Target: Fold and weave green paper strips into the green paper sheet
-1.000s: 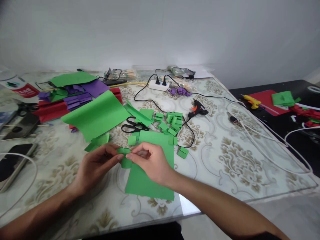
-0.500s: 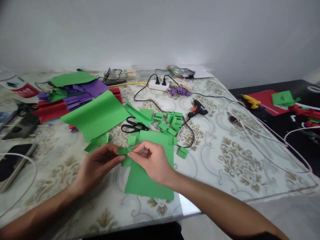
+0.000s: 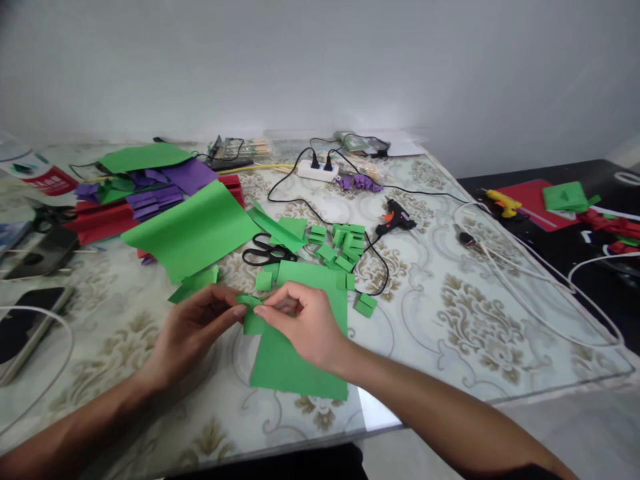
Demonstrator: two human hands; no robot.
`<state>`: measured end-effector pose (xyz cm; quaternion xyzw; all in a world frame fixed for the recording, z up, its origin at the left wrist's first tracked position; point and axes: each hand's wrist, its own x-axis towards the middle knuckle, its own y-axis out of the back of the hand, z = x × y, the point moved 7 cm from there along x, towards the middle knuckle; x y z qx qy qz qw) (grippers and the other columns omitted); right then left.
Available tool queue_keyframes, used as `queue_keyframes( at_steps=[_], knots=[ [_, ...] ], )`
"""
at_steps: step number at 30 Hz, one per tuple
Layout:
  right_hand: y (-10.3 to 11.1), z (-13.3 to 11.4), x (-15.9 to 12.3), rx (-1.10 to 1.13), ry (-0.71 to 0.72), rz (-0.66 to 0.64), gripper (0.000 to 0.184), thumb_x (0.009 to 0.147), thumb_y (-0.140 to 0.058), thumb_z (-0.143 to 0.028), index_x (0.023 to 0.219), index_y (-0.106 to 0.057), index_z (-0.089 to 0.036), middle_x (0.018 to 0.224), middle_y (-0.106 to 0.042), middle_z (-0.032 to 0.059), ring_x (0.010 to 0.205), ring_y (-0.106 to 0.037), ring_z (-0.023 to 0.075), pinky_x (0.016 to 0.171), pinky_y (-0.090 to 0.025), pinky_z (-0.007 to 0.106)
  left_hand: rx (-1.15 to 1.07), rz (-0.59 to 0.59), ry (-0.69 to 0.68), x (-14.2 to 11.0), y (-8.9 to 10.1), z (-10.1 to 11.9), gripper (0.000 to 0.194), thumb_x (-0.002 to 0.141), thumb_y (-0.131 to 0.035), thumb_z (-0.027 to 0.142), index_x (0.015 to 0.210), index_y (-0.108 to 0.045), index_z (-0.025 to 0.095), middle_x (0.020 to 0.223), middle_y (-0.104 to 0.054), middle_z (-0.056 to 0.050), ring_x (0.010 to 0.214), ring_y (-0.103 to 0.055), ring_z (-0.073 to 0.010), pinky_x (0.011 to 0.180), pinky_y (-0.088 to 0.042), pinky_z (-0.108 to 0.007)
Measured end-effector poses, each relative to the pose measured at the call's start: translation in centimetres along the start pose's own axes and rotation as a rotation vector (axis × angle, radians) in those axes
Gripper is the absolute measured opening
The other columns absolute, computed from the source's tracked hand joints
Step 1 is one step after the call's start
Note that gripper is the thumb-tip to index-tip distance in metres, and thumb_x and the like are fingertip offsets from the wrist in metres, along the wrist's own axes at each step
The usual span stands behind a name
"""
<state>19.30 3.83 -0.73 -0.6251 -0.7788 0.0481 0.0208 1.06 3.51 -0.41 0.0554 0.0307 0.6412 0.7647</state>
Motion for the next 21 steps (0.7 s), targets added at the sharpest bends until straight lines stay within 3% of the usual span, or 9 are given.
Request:
queue_keyframes(
  at_steps=[6,12,17,21],
  knots=[
    [0.0,-0.49,-0.01,-0.028,0.054,0.009,0.02,0.084,-0.083,-0.032,0.088,-0.066,-0.022,0.082,-0.073,-0.0005,0.077,-0.07,0.016,0.074,-0.056,0.03,0.051,-0.002,-0.051,-0.19,0.05,-0.06,0.025,0.09,-0.082,0.029,0.108,-0.065,0.024,0.094,-0.069,0.001,0.076,-0.068,-0.0137,0.069,-0.057,-0.024],
    [-0.1,-0.42,0.01,0.026,0.049,-0.017,0.026,0.084,-0.086,-0.034,0.103,-0.07,-0.023,0.095,-0.079,0.0025,0.093,-0.076,0.0191,0.083,-0.059,0.032,0.143,-0.126,-0.021,-0.57,-0.73,-0.63,0.027,0.095,-0.076,0.03,0.12,-0.067,0.023,0.087,-0.075,-0.001,0.079,-0.073,-0.0169,0.067,-0.057,-0.025],
    [-0.01,-0.22,0.08,-0.049,0.047,-0.014,0.027,0.082,-0.087,-0.031,0.106,-0.077,-0.023,0.106,-0.081,0.0047,0.102,-0.076,0.0212,0.089,-0.057,0.034,0.001,-0.077,0.011,-0.55,-0.72,-0.87,0.026,0.091,-0.081,0.033,0.109,-0.066,0.022,0.083,-0.078,-0.001,0.076,-0.079,-0.0193,0.069,-0.062,-0.028],
    [0.25,-0.1,0.14,-0.109,0.026,0.011,0.022,0.081,-0.087,-0.033,0.099,-0.08,-0.023,0.1,-0.083,0.0043,0.095,-0.076,0.0221,0.078,-0.055,0.034,0.021,-0.089,0.002,-0.69,-0.7,-0.55,0.019,0.095,-0.077,0.032,0.105,-0.064,0.023,0.083,-0.078,0.0,0.075,-0.08,-0.0185,0.069,-0.062,-0.026]
  ],
)
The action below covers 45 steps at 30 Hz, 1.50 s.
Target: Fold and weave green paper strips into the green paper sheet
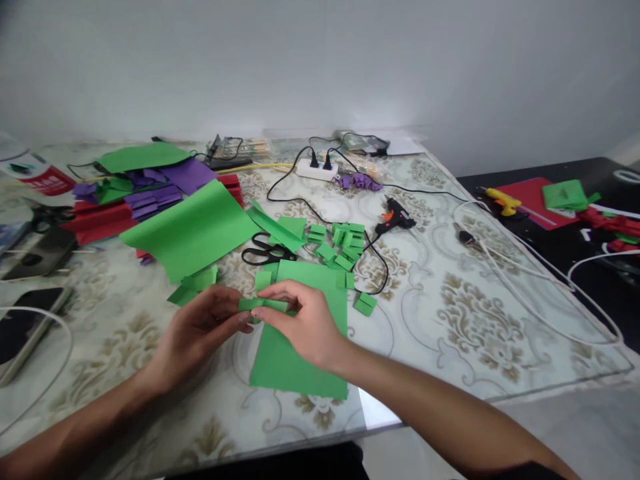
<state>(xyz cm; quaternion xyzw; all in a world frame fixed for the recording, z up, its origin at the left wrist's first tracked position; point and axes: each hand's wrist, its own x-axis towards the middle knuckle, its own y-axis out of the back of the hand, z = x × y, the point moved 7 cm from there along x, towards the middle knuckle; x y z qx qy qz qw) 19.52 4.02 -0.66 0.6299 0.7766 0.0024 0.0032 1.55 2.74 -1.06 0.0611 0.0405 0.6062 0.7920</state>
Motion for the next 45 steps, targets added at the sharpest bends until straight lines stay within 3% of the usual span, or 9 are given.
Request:
queue_keyframes(
  at_steps=[9,13,20,25,28,32,35,41,45],
  knots=[
    [-0.4,-0.5,-0.4,-0.11,0.044,-0.041,0.012,0.087,-0.079,-0.025,0.098,-0.083,-0.025,0.099,-0.084,0.0021,0.081,-0.072,0.0192,0.071,-0.052,0.033,0.275,0.028,-0.217,0.2,0.0,1.9,0.004,0.098,-0.072,0.027,0.098,-0.072,0.022,0.086,-0.074,0.0,0.075,-0.071,-0.013,0.068,-0.056,-0.021],
    [-0.4,-0.3,-0.5,-0.102,0.011,-0.033,0.024,0.084,-0.082,-0.028,0.107,-0.079,-0.025,0.1,-0.08,0.0027,0.077,-0.069,0.0181,0.069,-0.053,0.032,0.296,0.067,-0.218,0.1,0.3,1.7,0.007,0.098,-0.07,0.026,0.093,-0.072,0.021,0.08,-0.072,0.001,0.069,-0.068,-0.0123,0.063,-0.053,-0.02],
    [-0.3,0.0,-0.5,0.066,-0.03,0.005,0.035,0.079,-0.083,-0.027,0.108,-0.064,-0.025,0.073,-0.055,-0.0067,0.068,-0.063,0.0149,0.064,-0.051,0.028,0.274,0.011,-0.145,-0.1,0.5,1.6,0.014,0.102,-0.064,0.031,0.094,-0.068,0.021,0.081,-0.071,-0.001,0.072,-0.068,-0.0158,0.065,-0.054,-0.025],
    [-0.3,-0.1,-0.5,-0.019,0.057,0.02,0.033,0.083,-0.08,-0.024,0.109,-0.061,-0.025,0.075,-0.061,-0.0055,0.074,-0.065,0.0155,0.071,-0.054,0.03,0.28,0.033,-0.206,-0.2,0.5,1.8,0.005,0.1,-0.068,0.026,0.101,-0.067,0.022,0.091,-0.071,-0.002,0.081,-0.069,-0.0161,0.072,-0.057,-0.025],
    [-0.6,-0.2,-0.6,-0.065,0.102,-0.028,0.031,0.086,-0.077,-0.021,0.112,-0.061,-0.025,0.076,-0.062,-0.0057,0.073,-0.066,0.0149,0.071,-0.054,0.029,0.273,0.058,-0.273,-0.2,0.5,1.8,0.016,0.098,-0.072,0.023,0.113,-0.068,0.024,0.102,-0.074,-0.003,0.089,-0.072,-0.0162,0.08,-0.06,-0.026],
    [-0.5,-0.7,-0.9,-0.05,0.143,-0.031,0.036,0.088,-0.075,-0.019,0.118,-0.056,-0.027,0.077,-0.062,-0.0067,0.074,-0.068,0.0142,0.074,-0.056,0.029,0.335,0.075,-0.348,-0.2,0.3,2.2,0.005,0.097,-0.073,0.02,0.101,-0.074,0.023,0.088,-0.077,-0.001,0.079,-0.073,-0.0146,0.073,-0.06,-0.023],
    [-0.6,-1.1,-1.0,0.003,0.165,-0.032,0.04,0.086,-0.08,-0.021,0.116,-0.055,-0.028,0.085,-0.068,-0.0048,0.078,-0.072,0.0142,0.078,-0.06,0.029,0.345,0.154,-0.334,-0.3,0.8,2.6,0.001,0.095,-0.075,0.022,0.095,-0.075,0.021,0.084,-0.077,-0.001,0.073,-0.073,-0.0148,0.067,-0.06,-0.023],
    [-0.5,-0.5,-0.6,0.035,0.107,-0.012,0.016,0.087,-0.082,-0.029,0.096,-0.071,-0.023,0.085,-0.078,0.0014,0.081,-0.077,0.0174,0.078,-0.064,0.031,0.298,0.201,-0.303,-0.3,1.0,2.8,0.013,0.092,-0.08,0.032,0.092,-0.075,0.021,0.082,-0.078,-0.002,0.07,-0.075,-0.0157,0.065,-0.063,-0.024],
    [-0.4,-0.5,-0.5,0.072,0.08,-0.004,0.013,0.085,-0.084,-0.029,0.093,-0.075,-0.022,0.082,-0.08,0.0015,0.078,-0.078,0.0174,0.075,-0.064,0.029,0.341,0.188,-0.315,-0.2,1.0,3.2,0.016,0.092,-0.082,0.036,0.091,-0.077,0.021,0.08,-0.08,-0.002,0.068,-0.076,-0.0161,0.065,-0.064,-0.024]
  ],
)
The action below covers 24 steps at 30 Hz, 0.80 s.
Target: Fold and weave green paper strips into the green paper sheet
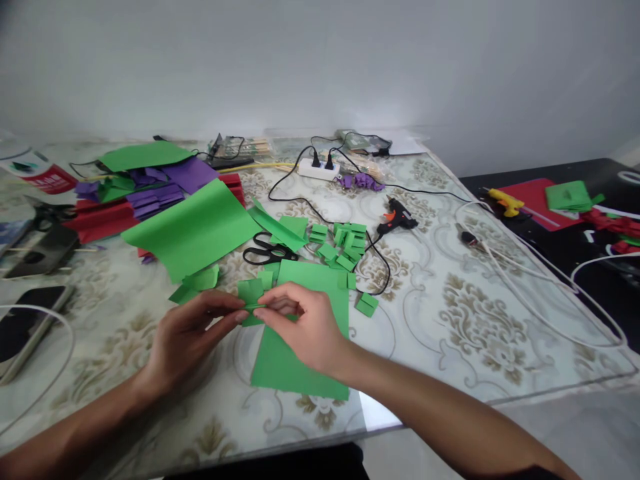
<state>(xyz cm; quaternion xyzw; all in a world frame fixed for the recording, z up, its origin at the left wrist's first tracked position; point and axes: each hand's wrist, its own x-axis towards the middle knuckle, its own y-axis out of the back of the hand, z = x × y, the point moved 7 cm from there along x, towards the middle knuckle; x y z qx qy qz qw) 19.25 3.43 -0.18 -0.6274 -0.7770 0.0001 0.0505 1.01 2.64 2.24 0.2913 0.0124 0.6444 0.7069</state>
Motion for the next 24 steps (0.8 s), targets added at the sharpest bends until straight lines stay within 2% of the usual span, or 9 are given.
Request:
queue_keyframes(
  at_steps=[7,13,20,24],
  knots=[
    [-0.01,-0.32,-0.02,0.0,-0.006,0.001,0.012,0.085,-0.084,-0.031,0.094,-0.08,-0.022,0.085,-0.083,0.0027,0.079,-0.08,0.019,0.075,-0.066,0.031,0.093,0.008,-0.017,-0.09,0.13,0.64,0.014,0.094,-0.079,0.035,0.091,-0.078,0.022,0.08,-0.083,0.0,0.064,-0.077,-0.015,0.064,-0.064,-0.022],
    [0.09,-0.61,-0.06,-0.06,0.016,0.025,0.007,0.086,-0.084,-0.029,0.09,-0.083,-0.023,0.084,-0.084,0.0028,0.074,-0.079,0.019,0.07,-0.065,0.03,0.143,0.005,-0.034,-0.13,0.18,0.92,0.013,0.095,-0.078,0.034,0.09,-0.078,0.022,0.078,-0.083,0.0,0.062,-0.076,-0.015,0.063,-0.064,-0.023],
    [0.18,-0.87,-0.05,-0.106,0.038,0.035,0.005,0.088,-0.082,-0.028,0.088,-0.083,-0.023,0.082,-0.083,0.0024,0.07,-0.078,0.0181,0.066,-0.062,0.028,0.165,-0.007,-0.055,-0.33,0.06,0.95,0.01,0.096,-0.076,0.03,0.091,-0.077,0.022,0.079,-0.082,0.0,0.063,-0.076,-0.0147,0.064,-0.063,-0.023],
    [0.2,-0.94,-0.12,-0.125,0.051,0.032,0.006,0.088,-0.081,-0.028,0.089,-0.082,-0.022,0.083,-0.083,0.0029,0.072,-0.078,0.0181,0.068,-0.062,0.028,0.156,-0.01,-0.08,-0.27,-0.12,1.09,0.005,0.095,-0.075,0.024,0.091,-0.075,0.021,0.079,-0.081,0.0,0.064,-0.075,-0.0141,0.064,-0.062,-0.022]
  ],
)
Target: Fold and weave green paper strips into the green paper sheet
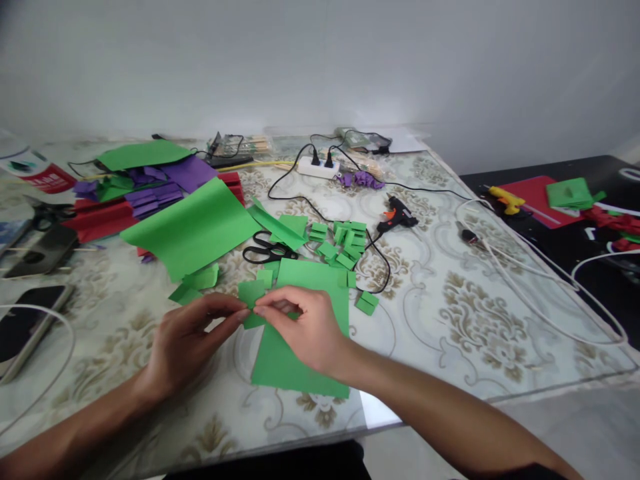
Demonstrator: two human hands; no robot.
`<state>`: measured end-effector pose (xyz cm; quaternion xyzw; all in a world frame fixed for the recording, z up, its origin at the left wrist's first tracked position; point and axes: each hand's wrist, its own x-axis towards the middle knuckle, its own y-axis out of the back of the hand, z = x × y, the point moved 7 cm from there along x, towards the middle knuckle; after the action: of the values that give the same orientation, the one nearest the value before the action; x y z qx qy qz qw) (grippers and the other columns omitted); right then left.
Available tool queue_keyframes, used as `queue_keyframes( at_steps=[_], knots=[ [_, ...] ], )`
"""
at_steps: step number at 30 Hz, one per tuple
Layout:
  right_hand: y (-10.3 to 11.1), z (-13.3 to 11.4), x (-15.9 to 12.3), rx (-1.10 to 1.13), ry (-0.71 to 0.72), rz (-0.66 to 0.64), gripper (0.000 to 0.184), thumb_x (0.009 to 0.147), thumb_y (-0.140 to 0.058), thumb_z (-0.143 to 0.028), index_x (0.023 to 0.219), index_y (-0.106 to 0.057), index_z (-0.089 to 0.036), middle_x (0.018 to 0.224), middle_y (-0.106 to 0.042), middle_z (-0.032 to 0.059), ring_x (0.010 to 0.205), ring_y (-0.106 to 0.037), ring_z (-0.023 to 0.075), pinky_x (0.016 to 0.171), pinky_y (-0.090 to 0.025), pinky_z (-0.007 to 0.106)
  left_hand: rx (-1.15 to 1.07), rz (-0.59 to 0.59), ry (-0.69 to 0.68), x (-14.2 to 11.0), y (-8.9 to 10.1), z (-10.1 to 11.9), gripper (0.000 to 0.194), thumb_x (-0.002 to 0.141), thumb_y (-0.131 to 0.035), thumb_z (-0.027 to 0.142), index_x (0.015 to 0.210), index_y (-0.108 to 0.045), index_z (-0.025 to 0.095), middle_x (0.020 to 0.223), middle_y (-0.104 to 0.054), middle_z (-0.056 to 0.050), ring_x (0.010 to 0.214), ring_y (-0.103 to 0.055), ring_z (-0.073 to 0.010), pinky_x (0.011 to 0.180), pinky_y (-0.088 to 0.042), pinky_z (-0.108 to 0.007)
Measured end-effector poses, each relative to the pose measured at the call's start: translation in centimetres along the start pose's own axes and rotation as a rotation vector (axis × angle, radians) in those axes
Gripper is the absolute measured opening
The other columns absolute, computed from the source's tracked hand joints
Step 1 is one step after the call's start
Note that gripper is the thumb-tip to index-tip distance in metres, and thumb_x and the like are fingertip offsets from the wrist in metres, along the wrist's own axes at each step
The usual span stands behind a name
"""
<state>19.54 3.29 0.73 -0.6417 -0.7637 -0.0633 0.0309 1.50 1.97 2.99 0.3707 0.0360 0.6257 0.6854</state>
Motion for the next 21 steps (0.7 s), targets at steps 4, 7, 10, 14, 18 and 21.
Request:
queue_keyframes(
  at_steps=[4,7,10,14,18,21],
  knots=[
    [-0.08,-0.06,0.03,-0.008,0.024,-0.009,0.003,0.09,-0.079,-0.025,0.09,-0.08,-0.022,0.086,-0.083,0.0027,0.078,-0.078,0.0175,0.075,-0.063,0.029,-0.02,0.005,-0.026,0.04,-0.04,0.03,0.003,0.093,-0.077,0.02,0.092,-0.074,0.021,0.08,-0.08,0.001,0.067,-0.074,-0.0139,0.067,-0.061,-0.022],
    [-0.1,-0.21,0.04,-0.019,0.055,0.0,0.002,0.089,-0.079,-0.024,0.089,-0.079,-0.023,0.089,-0.082,0.0029,0.081,-0.078,0.0179,0.077,-0.063,0.03,-0.044,0.003,-0.025,-0.04,-0.07,-0.13,0.005,0.092,-0.078,0.019,0.092,-0.074,0.021,0.08,-0.079,0.001,0.068,-0.074,-0.0138,0.066,-0.06,-0.022],
    [-0.22,-0.14,-0.03,-0.016,0.043,-0.002,0.003,0.09,-0.078,-0.025,0.089,-0.078,-0.023,0.088,-0.082,0.0032,0.08,-0.078,0.0187,0.078,-0.064,0.031,-0.056,0.01,-0.013,-0.16,-0.06,-0.27,0.006,0.091,-0.078,0.017,0.091,-0.073,0.021,0.079,-0.079,0.001,0.067,-0.074,-0.014,0.065,-0.06,-0.022],
    [-0.23,-0.2,-0.15,-0.014,0.037,0.0,0.005,0.089,-0.079,-0.027,0.089,-0.079,-0.022,0.087,-0.083,0.0036,0.077,-0.078,0.019,0.076,-0.065,0.032,-0.066,0.021,-0.013,-0.22,-0.04,-0.17,0.007,0.091,-0.078,0.018,0.088,-0.073,0.021,0.08,-0.08,0.0,0.07,-0.076,-0.0154,0.066,-0.061,-0.023],
    [-0.14,-0.31,-0.19,-0.049,0.048,-0.001,0.003,0.09,-0.079,-0.025,0.088,-0.08,-0.023,0.085,-0.083,0.0028,0.076,-0.078,0.0186,0.073,-0.064,0.031,-0.075,0.029,-0.034,-0.19,-0.01,0.03,0.009,0.09,-0.078,0.016,0.086,-0.072,0.021,0.081,-0.08,-0.001,0.07,-0.076,-0.0156,0.066,-0.061,-0.023],
    [-0.11,-0.29,-0.18,-0.057,0.05,-0.006,0.004,0.09,-0.078,-0.025,0.088,-0.08,-0.022,0.084,-0.082,0.0023,0.074,-0.077,0.0179,0.07,-0.062,0.029,-0.087,0.017,-0.031,-0.18,-0.1,-0.01,0.009,0.09,-0.077,0.016,0.086,-0.072,0.021,0.081,-0.08,-0.001,0.071,-0.076,-0.0157,0.066,-0.061,-0.024]
  ],
)
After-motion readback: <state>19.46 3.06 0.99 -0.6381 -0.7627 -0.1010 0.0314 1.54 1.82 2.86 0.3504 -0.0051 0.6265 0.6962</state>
